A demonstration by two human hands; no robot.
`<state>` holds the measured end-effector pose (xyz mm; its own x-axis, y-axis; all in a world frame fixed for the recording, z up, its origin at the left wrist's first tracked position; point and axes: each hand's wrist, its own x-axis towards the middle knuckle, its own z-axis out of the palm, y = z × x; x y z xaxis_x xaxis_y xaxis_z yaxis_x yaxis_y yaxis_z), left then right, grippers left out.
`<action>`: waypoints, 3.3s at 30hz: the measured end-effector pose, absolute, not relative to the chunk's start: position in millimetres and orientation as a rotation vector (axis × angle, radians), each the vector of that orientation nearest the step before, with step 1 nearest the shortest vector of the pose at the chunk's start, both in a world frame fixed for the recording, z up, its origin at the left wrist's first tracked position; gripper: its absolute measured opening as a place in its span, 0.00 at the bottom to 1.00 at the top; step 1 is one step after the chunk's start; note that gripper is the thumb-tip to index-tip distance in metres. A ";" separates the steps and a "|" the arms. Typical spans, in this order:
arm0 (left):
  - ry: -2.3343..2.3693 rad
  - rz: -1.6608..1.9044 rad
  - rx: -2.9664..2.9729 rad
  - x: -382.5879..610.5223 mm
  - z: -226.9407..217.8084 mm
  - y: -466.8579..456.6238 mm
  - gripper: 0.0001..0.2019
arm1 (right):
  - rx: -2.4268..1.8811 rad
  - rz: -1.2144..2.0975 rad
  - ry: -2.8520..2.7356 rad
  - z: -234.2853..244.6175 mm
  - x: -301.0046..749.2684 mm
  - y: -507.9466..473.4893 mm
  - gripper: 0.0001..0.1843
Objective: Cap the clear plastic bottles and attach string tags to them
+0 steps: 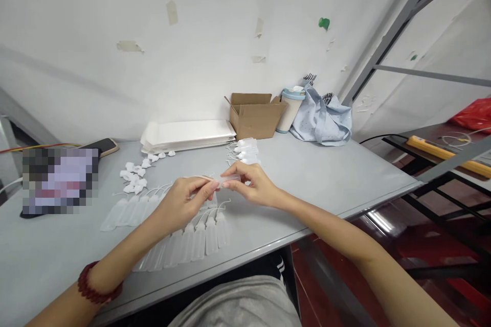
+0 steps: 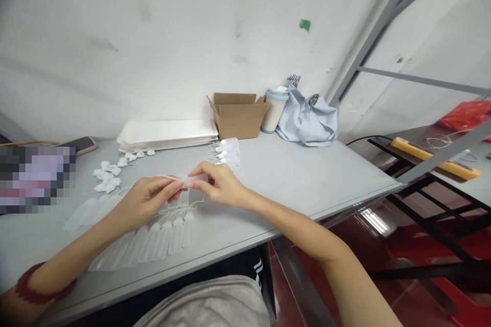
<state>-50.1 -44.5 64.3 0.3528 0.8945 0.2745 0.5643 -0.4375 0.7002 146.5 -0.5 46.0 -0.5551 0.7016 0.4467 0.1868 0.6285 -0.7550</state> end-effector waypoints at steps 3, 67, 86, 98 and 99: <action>1.238 0.925 2.291 -49.6 59.5 -44.3 0.20 | -0.746 1.145 -1.985 52.2 146.4 -0.9 0.15; 1.920 0.436 2.512 -156.9 16.5 53.9 0.17 | -1.088 1.244 -2.324 70.1 152.7 10.2 0.10; 1.770 0.861 2.415 -113.9 37.4 18.4 0.12 | -1.110 1.465 -2.686 62.4 135.3 -18.4 0.20; 1.577 0.956 2.263 -89.4 47.1 -4.9 0.16 | -1.341 1.406 -2.639 61.6 143.6 -8.7 0.18; 1.562 0.948 2.226 -89.1 46.9 -5.6 0.17 | -1.344 1.385 -2.613 62.1 145.2 -6.5 0.17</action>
<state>-89.1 -5.6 46.9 0.2087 0.9092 0.3603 0.7391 -0.3879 0.5507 145.2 -6.5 62.1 -0.6530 0.6181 -0.4377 0.7092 0.2963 -0.6397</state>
